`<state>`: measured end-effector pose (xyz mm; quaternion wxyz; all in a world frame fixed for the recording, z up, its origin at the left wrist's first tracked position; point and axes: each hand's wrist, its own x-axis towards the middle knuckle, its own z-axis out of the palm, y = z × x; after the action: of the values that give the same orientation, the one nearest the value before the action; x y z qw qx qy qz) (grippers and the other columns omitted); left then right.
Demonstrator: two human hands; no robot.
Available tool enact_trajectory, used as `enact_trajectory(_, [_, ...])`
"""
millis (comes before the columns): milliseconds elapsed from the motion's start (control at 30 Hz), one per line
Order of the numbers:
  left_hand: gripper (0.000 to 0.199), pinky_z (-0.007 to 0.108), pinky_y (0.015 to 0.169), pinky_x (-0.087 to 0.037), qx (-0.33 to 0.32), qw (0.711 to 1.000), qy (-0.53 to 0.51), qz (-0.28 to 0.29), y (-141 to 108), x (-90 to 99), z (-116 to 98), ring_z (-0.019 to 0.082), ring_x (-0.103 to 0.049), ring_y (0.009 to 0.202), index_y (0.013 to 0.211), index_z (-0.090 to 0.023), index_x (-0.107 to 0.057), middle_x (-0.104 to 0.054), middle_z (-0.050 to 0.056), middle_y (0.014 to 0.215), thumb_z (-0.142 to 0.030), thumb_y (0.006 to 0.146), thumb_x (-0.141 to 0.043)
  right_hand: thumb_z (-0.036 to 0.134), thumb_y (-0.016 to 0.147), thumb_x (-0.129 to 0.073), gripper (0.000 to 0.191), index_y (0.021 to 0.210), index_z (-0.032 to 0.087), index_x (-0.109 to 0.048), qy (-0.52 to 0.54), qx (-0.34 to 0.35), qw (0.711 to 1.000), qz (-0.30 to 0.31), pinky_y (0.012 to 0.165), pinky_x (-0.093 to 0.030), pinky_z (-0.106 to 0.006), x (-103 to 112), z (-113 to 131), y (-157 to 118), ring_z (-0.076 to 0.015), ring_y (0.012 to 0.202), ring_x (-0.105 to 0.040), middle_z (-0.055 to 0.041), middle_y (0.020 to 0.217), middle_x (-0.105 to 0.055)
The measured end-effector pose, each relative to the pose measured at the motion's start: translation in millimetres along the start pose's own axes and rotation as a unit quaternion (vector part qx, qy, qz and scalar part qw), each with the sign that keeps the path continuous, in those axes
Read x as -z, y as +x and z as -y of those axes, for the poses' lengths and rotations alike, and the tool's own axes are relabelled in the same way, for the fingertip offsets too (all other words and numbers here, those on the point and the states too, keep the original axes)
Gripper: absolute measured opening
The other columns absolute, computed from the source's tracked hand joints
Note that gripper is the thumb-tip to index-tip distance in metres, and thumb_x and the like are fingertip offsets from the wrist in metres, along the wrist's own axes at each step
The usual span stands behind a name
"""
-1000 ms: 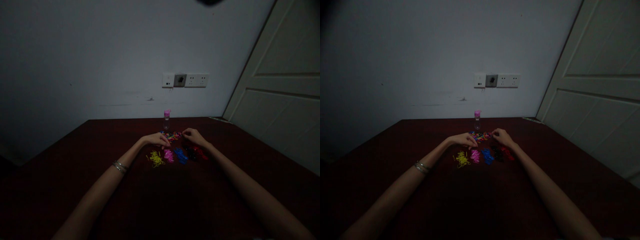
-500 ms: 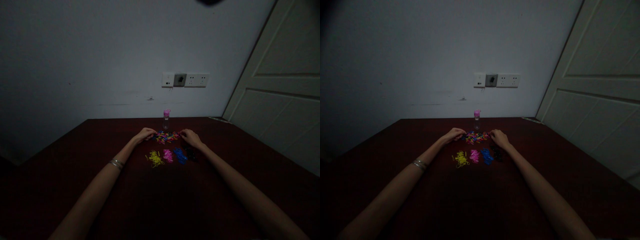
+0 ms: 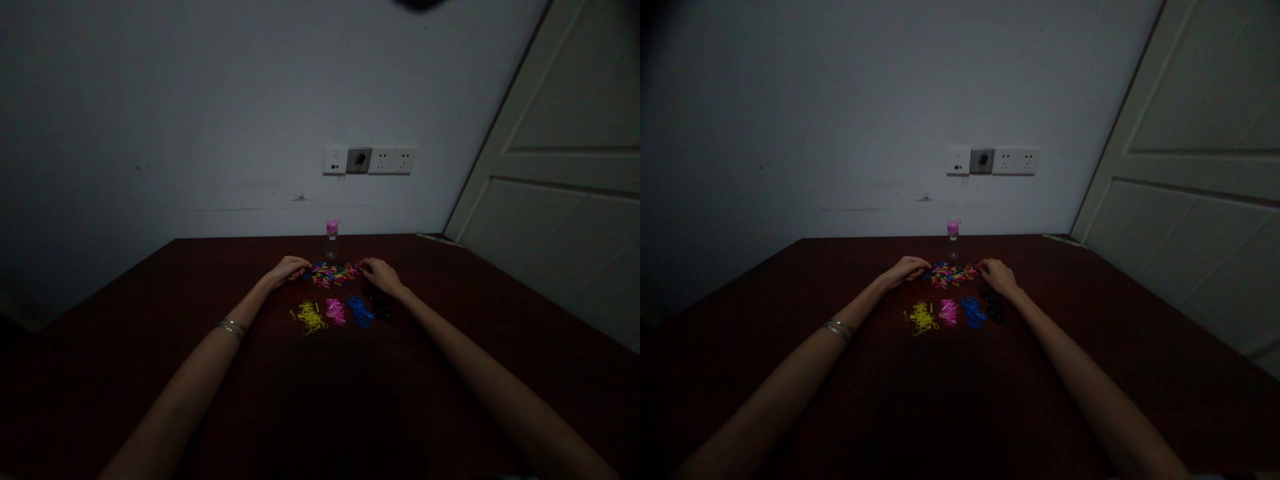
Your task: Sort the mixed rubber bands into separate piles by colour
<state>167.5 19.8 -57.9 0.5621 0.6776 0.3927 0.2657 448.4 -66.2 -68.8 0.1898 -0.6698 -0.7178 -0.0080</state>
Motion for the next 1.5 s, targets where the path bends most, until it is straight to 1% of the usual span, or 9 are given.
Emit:
enact_trajectory(200, [0.027,0.017,0.036,-0.011,-0.013,1.000,-0.002,-0.013,-1,-2.3,1,0.002,-0.024,0.036,0.083,-0.010,-0.062,-0.041,-0.005,0.049,-0.033,0.070,-0.054,0.024,0.080,-0.047,0.024,0.100,0.021,-0.058,0.008,-0.002,1.000,-0.006,0.069,-0.042,-0.025,-1,0,0,-0.0189,0.093,-0.055,-0.0062,0.103,-0.061])
enact_trajectory(633, [0.026,0.017,0.036,-0.013,-0.014,0.999,0.013,-0.026,-2,-4.2,0,0.002,-0.025,0.036,0.081,-0.011,-0.063,-0.039,-0.006,0.047,-0.032,0.070,-0.053,0.027,0.078,-0.048,0.023,0.096,0.022,-0.061,0.084,-0.005,0.996,-0.036,0.062,-0.041,-0.023,-5,-8,2,-0.0171,0.080,-0.059,-0.0048,0.092,-0.065])
enact_trajectory(800, [0.026,0.017,0.036,-0.012,-0.019,0.999,0.009,-0.031,-1,-4.2,1,0.002,-0.025,0.036,0.081,-0.011,-0.063,-0.041,-0.005,0.048,-0.032,0.069,-0.055,0.022,0.073,-0.051,0.022,0.092,0.020,-0.062,0.127,-0.004,0.992,-0.025,0.059,-0.041,-0.021,-1,-17,7,-0.0145,0.070,-0.059,-0.0037,0.083,-0.066])
enact_trajectory(933, [0.026,0.017,0.036,-0.012,-0.023,0.999,-0.003,-0.022,-1,-3.7,2,0.002,-0.025,0.036,0.080,-0.010,-0.063,-0.041,-0.005,0.047,-0.032,0.069,-0.055,0.014,0.065,-0.056,0.024,0.088,0.014,-0.061,0.233,-0.010,0.972,0.025,0.057,-0.043,-0.019,4,-32,13,-0.0112,0.061,-0.057,-0.0023,0.070,-0.064])
enact_trajectory(1067, [0.026,0.017,0.036,-0.013,-0.022,0.999,0.000,-0.024,-1,-3.6,2,0.002,-0.026,0.036,0.080,-0.010,-0.064,-0.041,-0.005,0.047,-0.031,0.069,-0.055,0.017,0.063,-0.059,0.024,0.086,0.013,-0.058,0.324,-0.047,0.942,0.076,0.049,-0.042,-0.019,11,-42,11,-0.0100,0.054,-0.055,-0.0018,0.065,-0.063])
enact_trajectory(1133, [0.026,0.017,0.036,-0.013,-0.019,0.999,0.006,-0.026,-1,-3.8,2,0.002,-0.026,0.036,0.081,-0.010,-0.064,-0.042,-0.005,0.048,-0.032,0.069,-0.055,0.019,0.063,-0.061,0.024,0.086,0.013,-0.057,0.357,-0.055,0.929,0.086,0.047,-0.042,-0.019,16,-42,9,-0.0104,0.053,-0.055,-0.0028,0.066,-0.064])
enact_trajectory(1367, [0.030,0.017,0.036,-0.016,-0.024,0.997,0.049,-0.054,-5,-10.9,-8,0.003,-0.028,0.036,0.084,-0.010,-0.065,-0.043,-0.005,0.047,-0.035,0.069,-0.057,0.024,0.060,-0.065,0.029,0.086,0.014,-0.057,0.416,-0.035,0.904,0.091,0.057,-0.047,-0.026,39,-22,8,-0.0152,0.065,-0.060,-0.0060,0.074,-0.066])
enact_trajectory(1433, [0.029,0.017,0.037,-0.019,-0.043,0.995,0.079,-0.044,-6,-17.9,-16,0.003,-0.030,0.038,0.081,-0.009,-0.066,-0.047,-0.003,0.048,-0.034,0.066,-0.061,0.026,0.060,-0.065,0.030,0.087,0.015,-0.057,0.427,-0.021,0.899,0.093,0.063,-0.047,-0.028,44,-13,9,-0.0163,0.070,-0.061,-0.0060,0.076,-0.066])
enact_trajectory(1500, [0.029,0.017,0.040,-0.023,-0.065,0.994,0.090,-0.008,-9,-28.0,-26,0.004,-0.036,0.042,0.081,-0.008,-0.067,-0.054,-0.001,0.052,-0.032,0.064,-0.064,0.027,0.060,-0.065,0.032,0.088,0.014,-0.057,0.445,-0.008,0.891,0.095,0.068,-0.047,-0.030,48,-3,8,-0.0164,0.073,-0.061,-0.0053,0.076,-0.066])
